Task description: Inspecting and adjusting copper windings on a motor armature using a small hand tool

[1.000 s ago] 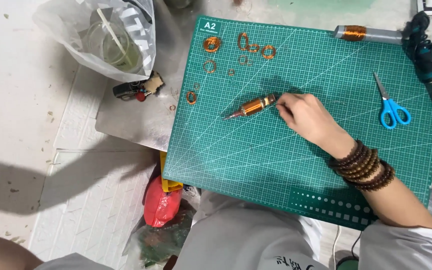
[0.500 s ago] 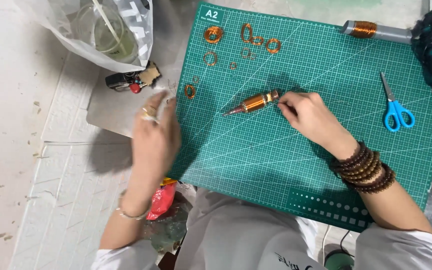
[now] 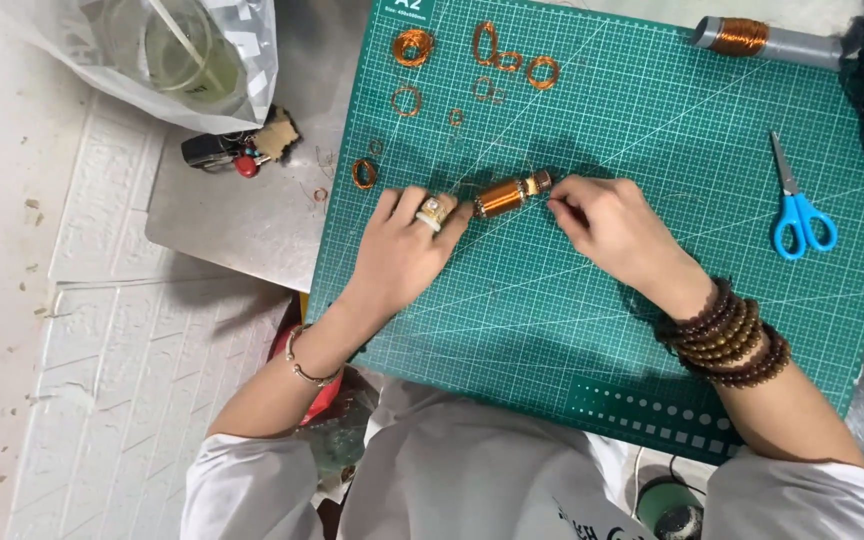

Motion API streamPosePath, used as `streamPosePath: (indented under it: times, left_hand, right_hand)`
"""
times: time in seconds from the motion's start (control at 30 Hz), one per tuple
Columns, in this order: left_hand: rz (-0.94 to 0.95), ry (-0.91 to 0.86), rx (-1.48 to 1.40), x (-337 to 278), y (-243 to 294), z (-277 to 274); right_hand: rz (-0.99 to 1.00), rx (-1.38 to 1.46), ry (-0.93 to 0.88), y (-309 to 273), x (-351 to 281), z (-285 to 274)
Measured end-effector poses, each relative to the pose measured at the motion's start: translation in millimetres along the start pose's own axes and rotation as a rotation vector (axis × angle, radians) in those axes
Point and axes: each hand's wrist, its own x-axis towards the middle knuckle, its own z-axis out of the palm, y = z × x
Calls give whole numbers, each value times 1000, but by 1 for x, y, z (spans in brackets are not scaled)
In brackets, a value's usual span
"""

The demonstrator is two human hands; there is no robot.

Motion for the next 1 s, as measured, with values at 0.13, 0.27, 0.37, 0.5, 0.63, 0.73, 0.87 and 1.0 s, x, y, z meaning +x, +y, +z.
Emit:
streamPosePath:
  times: [0.13,0.27,0.37,0.5,0.63,0.73,0.87,1.0]
  left_hand:
    - [-10,71,10,-2,-4,0]
    - [-27,69,47,-7,-8,-11]
    - [-57,52,14,-8,-12,-31]
    - [-88,66,37,-21,-19,-38]
    - [-151,49,-19,-20,-21,-58]
    - [-227,60,-113,-22,-20,-64]
    - [-291,66,-177,-25,-22,-70]
    - [-336,44,-181,-27,-21,-89]
  right_hand:
    - [-2,9,20,-2,1,0]
    - [-1,16,22,1,1,1]
    - [17,2,21,-2,0,0]
    - [9,-21,15,-1,2,0]
    - [30,-25,-1,-2,2,-1]
    - [38,-28,-7,-3,1,-1]
    - [-4,-30,16,-2,3,-2]
    - [10,-39,18,-4,3,-1]
